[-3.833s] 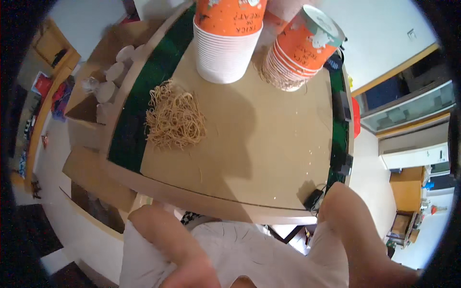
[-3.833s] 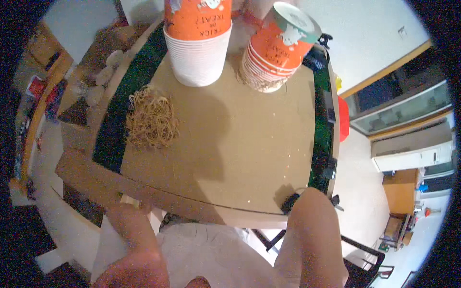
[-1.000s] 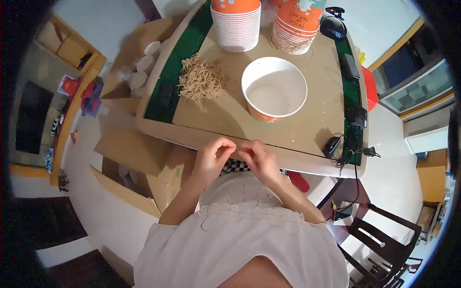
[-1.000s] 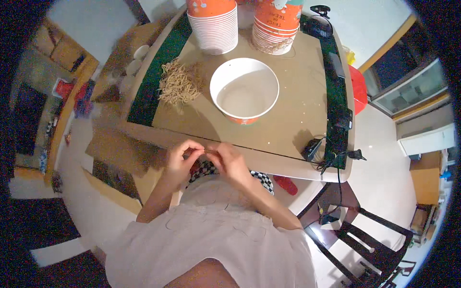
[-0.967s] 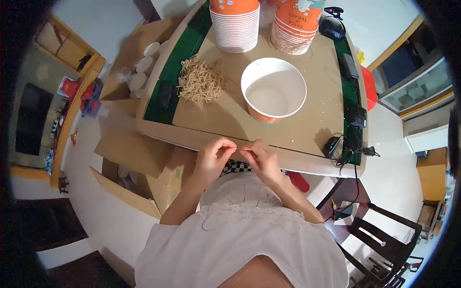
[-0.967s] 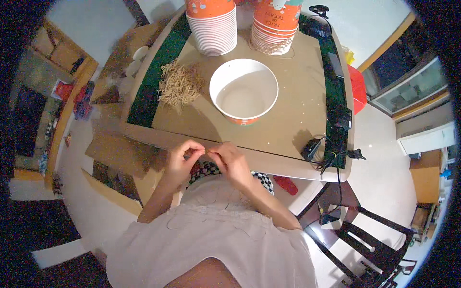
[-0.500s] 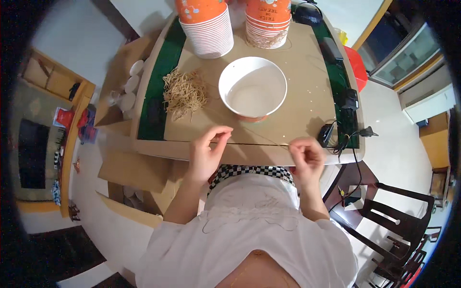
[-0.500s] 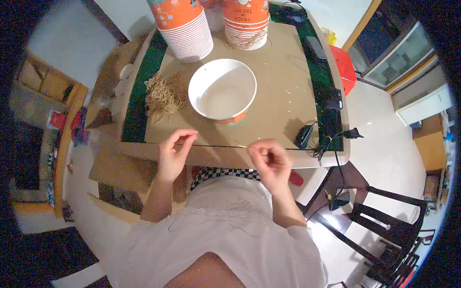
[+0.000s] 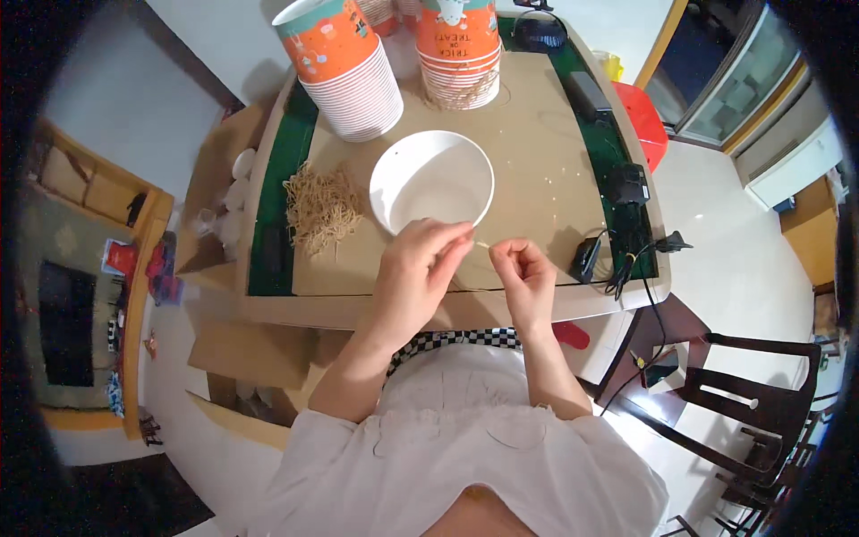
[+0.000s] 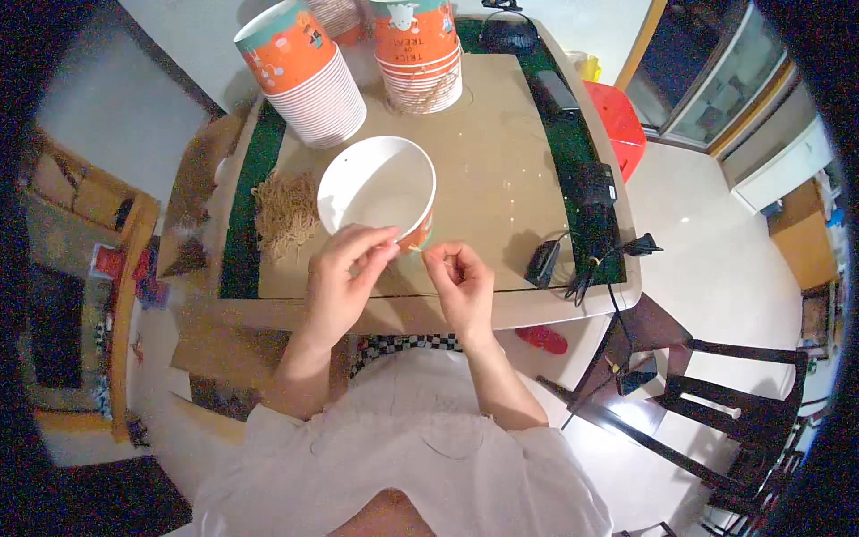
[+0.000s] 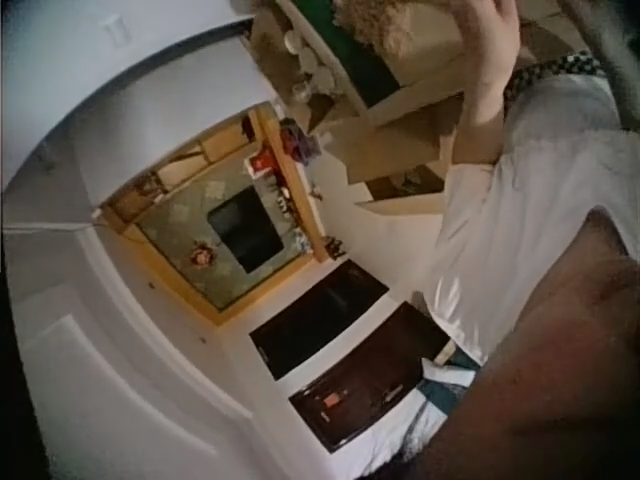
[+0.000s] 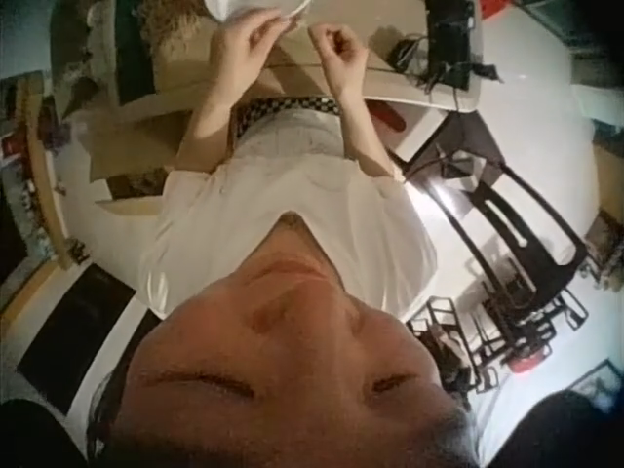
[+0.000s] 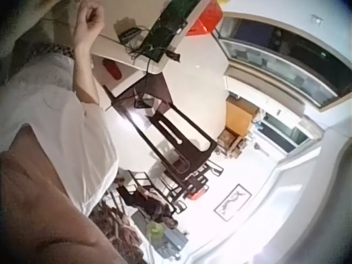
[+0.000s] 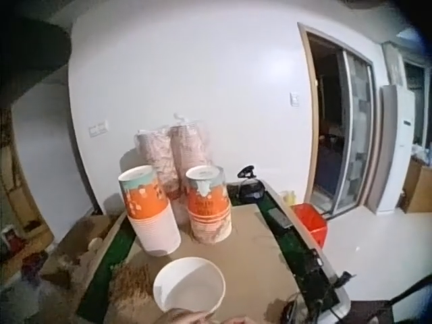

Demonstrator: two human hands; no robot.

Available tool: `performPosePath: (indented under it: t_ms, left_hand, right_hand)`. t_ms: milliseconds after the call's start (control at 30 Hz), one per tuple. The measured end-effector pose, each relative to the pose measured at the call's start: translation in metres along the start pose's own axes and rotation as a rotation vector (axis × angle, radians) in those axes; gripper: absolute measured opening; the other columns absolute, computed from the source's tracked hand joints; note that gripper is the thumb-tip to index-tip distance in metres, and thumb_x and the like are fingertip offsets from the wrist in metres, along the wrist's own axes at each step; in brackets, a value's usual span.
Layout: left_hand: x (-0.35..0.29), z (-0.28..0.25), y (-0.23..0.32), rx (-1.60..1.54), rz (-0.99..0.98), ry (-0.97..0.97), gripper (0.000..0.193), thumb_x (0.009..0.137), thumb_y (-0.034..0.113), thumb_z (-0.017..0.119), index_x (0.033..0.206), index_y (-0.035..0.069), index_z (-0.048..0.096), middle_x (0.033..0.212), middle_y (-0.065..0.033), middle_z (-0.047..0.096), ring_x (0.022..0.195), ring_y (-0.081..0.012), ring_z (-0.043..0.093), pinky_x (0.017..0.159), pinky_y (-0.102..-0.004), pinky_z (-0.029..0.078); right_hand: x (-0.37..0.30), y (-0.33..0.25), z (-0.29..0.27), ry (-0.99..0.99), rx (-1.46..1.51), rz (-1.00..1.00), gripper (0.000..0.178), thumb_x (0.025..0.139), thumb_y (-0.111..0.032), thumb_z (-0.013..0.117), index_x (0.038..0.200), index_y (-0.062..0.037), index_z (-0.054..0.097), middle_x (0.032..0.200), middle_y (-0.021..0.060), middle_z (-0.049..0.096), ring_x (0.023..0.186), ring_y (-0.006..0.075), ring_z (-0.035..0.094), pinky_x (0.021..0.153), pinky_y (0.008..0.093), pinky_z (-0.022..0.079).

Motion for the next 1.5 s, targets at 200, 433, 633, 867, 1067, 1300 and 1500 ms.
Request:
performPosePath:
  t_ms: [200,433,633,867,1067,1300,1500]
  left_hand:
    - [-0.015,0.025,-0.031,-0.108,-0.416,-0.166,0.039,0.099,0.031,0.042,0.077,0.001,0.056,0.062,-0.0046,0.048,0.059,-0.0112,0.045,0.054,-0.0277,0.038]
    - [-0.029,0.049,-0.048,-0.509,-0.542,-0.285,0.021,0.098,0.018,0.045,0.081,0.006,0.049,0.069,0.0055,0.041,0.058,-0.0023,0.034,0.050,-0.0181,0.028]
    - [-0.031,0.048,-0.043,-0.407,-0.419,-0.306,0.014,0.097,0.013,0.047,0.086,0.005,0.049,0.073,0.0046,0.043,0.062,-0.0021,0.035,0.053,-0.0178,0.030]
    - [-0.030,0.046,-0.040,-0.261,-0.365,-0.308,0.006,0.094,0.007,0.049,0.090,0.003,0.050,0.078,0.0033,0.048,0.068,-0.0042,0.043,0.060,-0.0189,0.038]
    - [0.023,0.020,-0.024,0.228,-0.036,-0.113,0.009,0.086,0.003,0.055,0.093,0.002,0.058,0.086,-0.0129,0.059,0.076,-0.0260,0.060,0.066,-0.0331,0.047]
    - [0.035,0.036,-0.064,0.212,-0.212,-0.423,0.019,0.081,0.000,0.056,0.097,0.001,0.067,0.086,-0.0194,0.065,0.075,-0.0301,0.064,0.067,-0.0344,0.049]
    - [0.037,0.039,-0.060,0.201,-0.181,-0.461,0.020,0.081,0.000,0.056,0.097,0.002,0.067,0.085,-0.0187,0.065,0.074,-0.0292,0.064,0.066,-0.0343,0.049]
  right_hand:
    - [-0.007,-0.010,-0.001,-0.021,-0.053,-0.093,0.005,0.084,-0.005,0.065,0.086,-0.0028,0.061,0.062,-0.0102,0.042,0.054,-0.0010,0.032,0.048,0.0162,0.025]
    - [-0.012,-0.005,-0.005,-0.031,-0.101,-0.183,0.004,0.083,-0.005,0.067,0.085,-0.0039,0.064,0.058,-0.0090,0.041,0.051,-0.0007,0.031,0.045,0.0177,0.022]
    - [-0.013,0.000,-0.002,-0.084,0.004,-0.092,0.008,0.081,-0.007,0.070,0.088,-0.0046,0.068,0.058,-0.0107,0.040,0.052,-0.0012,0.029,0.045,0.0174,0.021]
    - [-0.008,-0.003,-0.005,-0.068,-0.039,-0.065,0.006,0.080,-0.005,0.069,0.086,-0.0040,0.067,0.060,-0.0113,0.035,0.053,-0.0007,0.027,0.047,0.0173,0.021]
    - [0.029,0.018,-0.002,0.006,-0.024,-0.143,0.006,0.081,-0.004,0.065,0.082,-0.0014,0.060,0.088,0.0043,0.058,0.075,0.0088,0.057,0.060,0.0204,0.046]
    - [0.028,0.021,0.009,-0.015,-0.074,-0.129,0.007,0.083,-0.007,0.066,0.086,-0.0022,0.060,0.105,0.0054,0.058,0.090,0.0118,0.062,0.059,0.0194,0.047]
    - [0.033,0.021,0.010,0.003,-0.107,-0.128,0.007,0.082,-0.007,0.066,0.085,-0.0033,0.061,0.103,0.0051,0.059,0.088,0.0110,0.063,0.054,0.0180,0.044]
Point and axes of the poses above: each hand's wrist, its own x-axis towards the middle knuckle, its own z-axis out of the palm, y = z × x, the point moved 7 cm from there along x, towards the middle knuckle
